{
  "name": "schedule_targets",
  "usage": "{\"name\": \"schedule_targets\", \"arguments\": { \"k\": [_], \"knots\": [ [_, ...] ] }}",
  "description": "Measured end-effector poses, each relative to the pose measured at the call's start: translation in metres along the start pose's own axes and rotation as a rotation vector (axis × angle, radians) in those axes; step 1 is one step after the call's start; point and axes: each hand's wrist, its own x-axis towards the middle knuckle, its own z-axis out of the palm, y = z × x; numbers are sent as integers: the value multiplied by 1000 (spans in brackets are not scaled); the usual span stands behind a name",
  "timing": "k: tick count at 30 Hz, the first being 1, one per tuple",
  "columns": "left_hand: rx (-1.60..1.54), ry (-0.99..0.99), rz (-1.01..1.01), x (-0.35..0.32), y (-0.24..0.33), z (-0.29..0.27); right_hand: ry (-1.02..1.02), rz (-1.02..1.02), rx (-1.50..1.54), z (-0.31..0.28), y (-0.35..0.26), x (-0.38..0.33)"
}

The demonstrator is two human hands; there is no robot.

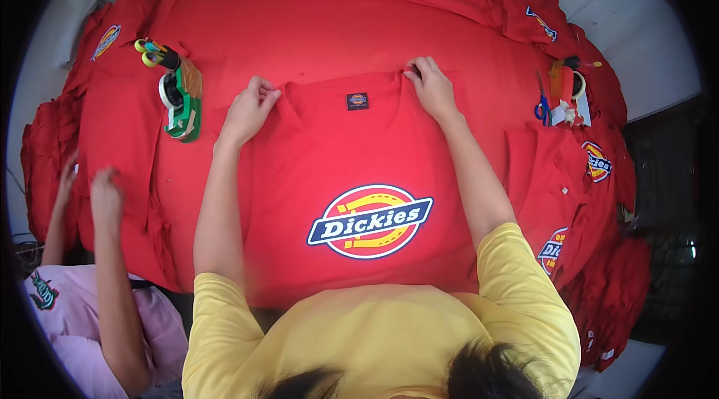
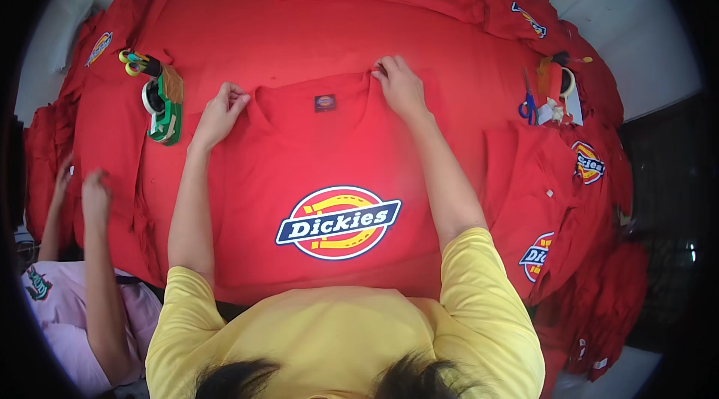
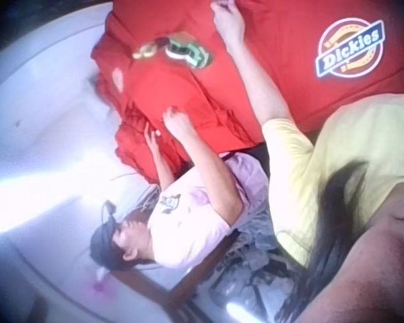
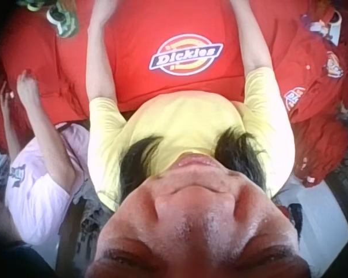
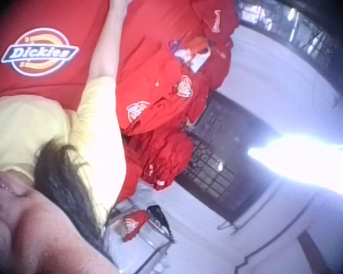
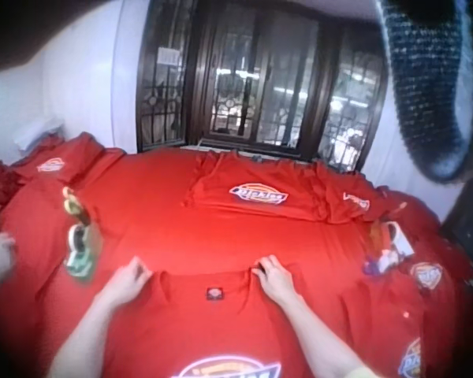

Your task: The person picks up a red shirt, lays it flat on a table, and uses a small tool to trim loose threads from the collar area before folding the garment and placing it on a stack.

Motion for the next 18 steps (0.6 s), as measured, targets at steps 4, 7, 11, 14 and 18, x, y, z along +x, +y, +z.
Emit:
{"name": "schedule_targets", "arguments": {
  "k": [4, 7, 11, 14, 18],
  "knots": [
    [175, -90, 106, 7, -15, 10, 229, -64, 14, 10, 8, -11],
    [165, 125, 339, 4, -15, 8, 332, -107, -73, 13, 9, -13],
    [-422, 105, 89, 7, -25, -3, 319, -194, -148, 15, 6, -9],
    [-20, 194, 119, 9, -9, 6, 223, -141, -222, 14, 4, -6],
    [368, 303, 259, 15, -26, 21, 171, -11, -287, 18, 0, 1]
  ]
}}
